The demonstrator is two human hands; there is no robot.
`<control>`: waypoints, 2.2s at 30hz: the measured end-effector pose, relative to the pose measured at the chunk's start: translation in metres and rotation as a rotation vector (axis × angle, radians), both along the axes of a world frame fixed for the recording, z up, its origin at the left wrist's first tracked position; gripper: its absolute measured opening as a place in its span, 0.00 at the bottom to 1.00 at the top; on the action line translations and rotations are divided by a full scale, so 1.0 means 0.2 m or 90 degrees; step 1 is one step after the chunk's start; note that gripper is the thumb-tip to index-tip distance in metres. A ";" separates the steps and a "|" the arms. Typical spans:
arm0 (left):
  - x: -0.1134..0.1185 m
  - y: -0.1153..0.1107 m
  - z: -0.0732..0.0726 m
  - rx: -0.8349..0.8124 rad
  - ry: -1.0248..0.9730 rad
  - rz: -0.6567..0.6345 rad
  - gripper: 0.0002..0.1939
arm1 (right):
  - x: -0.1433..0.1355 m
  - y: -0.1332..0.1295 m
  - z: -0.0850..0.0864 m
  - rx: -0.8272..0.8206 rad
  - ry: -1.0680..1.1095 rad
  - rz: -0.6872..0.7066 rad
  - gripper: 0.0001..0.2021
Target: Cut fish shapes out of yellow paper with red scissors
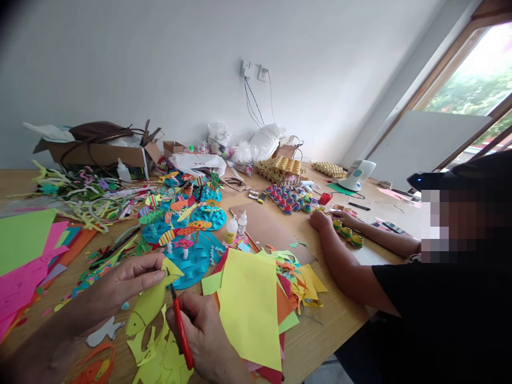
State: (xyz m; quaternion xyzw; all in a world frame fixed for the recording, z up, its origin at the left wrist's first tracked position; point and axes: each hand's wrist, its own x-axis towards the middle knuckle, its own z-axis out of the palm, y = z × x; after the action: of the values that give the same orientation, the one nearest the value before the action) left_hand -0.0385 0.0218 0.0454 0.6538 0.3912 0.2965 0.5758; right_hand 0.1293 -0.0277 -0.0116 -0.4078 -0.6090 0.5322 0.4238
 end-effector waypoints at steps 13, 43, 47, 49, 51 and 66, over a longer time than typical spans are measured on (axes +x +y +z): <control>0.00 0.01 -0.01 0.022 0.035 -0.025 0.13 | 0.00 0.00 0.01 -0.001 -0.006 0.011 0.14; -0.06 0.03 -0.01 0.034 0.126 -0.136 0.12 | 0.03 -0.03 0.01 -0.018 -0.068 0.052 0.21; -0.05 0.03 0.00 0.033 0.129 -0.138 0.13 | 0.03 -0.03 0.01 -0.020 -0.066 0.046 0.22; -0.06 0.03 0.00 0.027 0.138 -0.144 0.13 | 0.03 -0.04 0.02 -0.021 -0.064 0.045 0.22; -0.06 0.03 0.00 0.019 0.145 -0.148 0.13 | 0.03 -0.04 0.02 -0.023 -0.063 0.049 0.22; -0.05 0.04 0.00 -0.027 0.138 -0.214 0.12 | 0.08 -0.04 0.00 0.023 -0.120 0.084 0.24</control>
State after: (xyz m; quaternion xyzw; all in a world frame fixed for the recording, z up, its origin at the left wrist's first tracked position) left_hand -0.0477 0.0297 0.0458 0.7260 0.3421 0.1159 0.5853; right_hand 0.1462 -0.0367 -0.0117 -0.4075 -0.6809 0.5072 0.3363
